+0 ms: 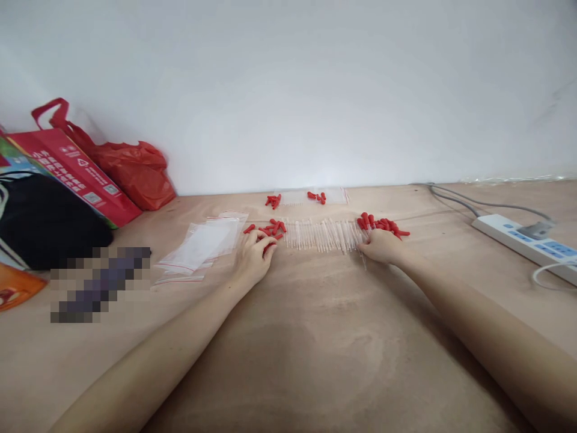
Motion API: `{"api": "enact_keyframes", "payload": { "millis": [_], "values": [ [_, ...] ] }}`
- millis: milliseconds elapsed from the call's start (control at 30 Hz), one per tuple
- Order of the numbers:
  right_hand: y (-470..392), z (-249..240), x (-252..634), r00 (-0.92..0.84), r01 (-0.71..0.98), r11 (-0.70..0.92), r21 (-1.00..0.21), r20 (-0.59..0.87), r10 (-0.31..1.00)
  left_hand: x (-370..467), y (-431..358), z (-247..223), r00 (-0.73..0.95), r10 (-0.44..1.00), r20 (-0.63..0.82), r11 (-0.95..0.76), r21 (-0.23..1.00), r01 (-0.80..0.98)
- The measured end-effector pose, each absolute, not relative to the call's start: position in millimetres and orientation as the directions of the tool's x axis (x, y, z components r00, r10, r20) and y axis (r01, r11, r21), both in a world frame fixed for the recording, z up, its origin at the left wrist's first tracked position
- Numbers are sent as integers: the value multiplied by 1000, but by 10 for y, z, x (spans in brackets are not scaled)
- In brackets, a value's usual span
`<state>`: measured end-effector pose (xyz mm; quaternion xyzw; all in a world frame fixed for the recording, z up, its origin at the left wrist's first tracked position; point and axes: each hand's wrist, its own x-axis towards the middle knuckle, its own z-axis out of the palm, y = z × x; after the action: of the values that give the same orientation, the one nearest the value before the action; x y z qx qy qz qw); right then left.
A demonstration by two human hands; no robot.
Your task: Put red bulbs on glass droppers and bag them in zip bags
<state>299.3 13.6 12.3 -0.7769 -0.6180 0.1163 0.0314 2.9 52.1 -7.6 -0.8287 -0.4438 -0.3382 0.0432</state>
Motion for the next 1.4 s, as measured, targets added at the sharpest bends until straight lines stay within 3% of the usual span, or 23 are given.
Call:
{"api": "enact_keyframes", "payload": {
  "millis": [267,333,433,533,633,733,833,1000,1167,1400],
  "values": [
    [88,225,2963,229,953,-241,-185,-85,970,35,533,-20,342,560,755,-726,248,641],
    [61,260,2907,211,951,-216,-221,-48,976,64,487,5,321,556,767,-752,299,587],
    [-2,287,2778,156,935,-134,-329,44,987,145,398,7,271,705,656,-697,567,440],
    [-74,274,2645,-3,879,84,-470,170,985,240,326,-12,252,853,457,-500,854,145],
    [-134,210,2540,-200,769,327,-550,279,939,303,275,-17,320,902,291,-291,955,-49],
    [-174,97,2463,-293,699,438,-566,331,897,329,227,-20,396,896,201,-193,979,-59],
    [-193,-26,2420,-350,668,493,-558,348,870,335,194,-36,423,886,191,-201,979,-22],
    [-204,-109,2402,-365,731,465,-499,291,885,314,201,-48,538,826,170,-301,939,166],
    [-236,-87,2369,-364,759,455,-466,277,890,309,216,-47,551,787,278,-462,857,228],
    [-247,-102,2357,-395,713,499,-493,305,867,337,184,-9,576,809,114,-273,942,197]
  ]
}}
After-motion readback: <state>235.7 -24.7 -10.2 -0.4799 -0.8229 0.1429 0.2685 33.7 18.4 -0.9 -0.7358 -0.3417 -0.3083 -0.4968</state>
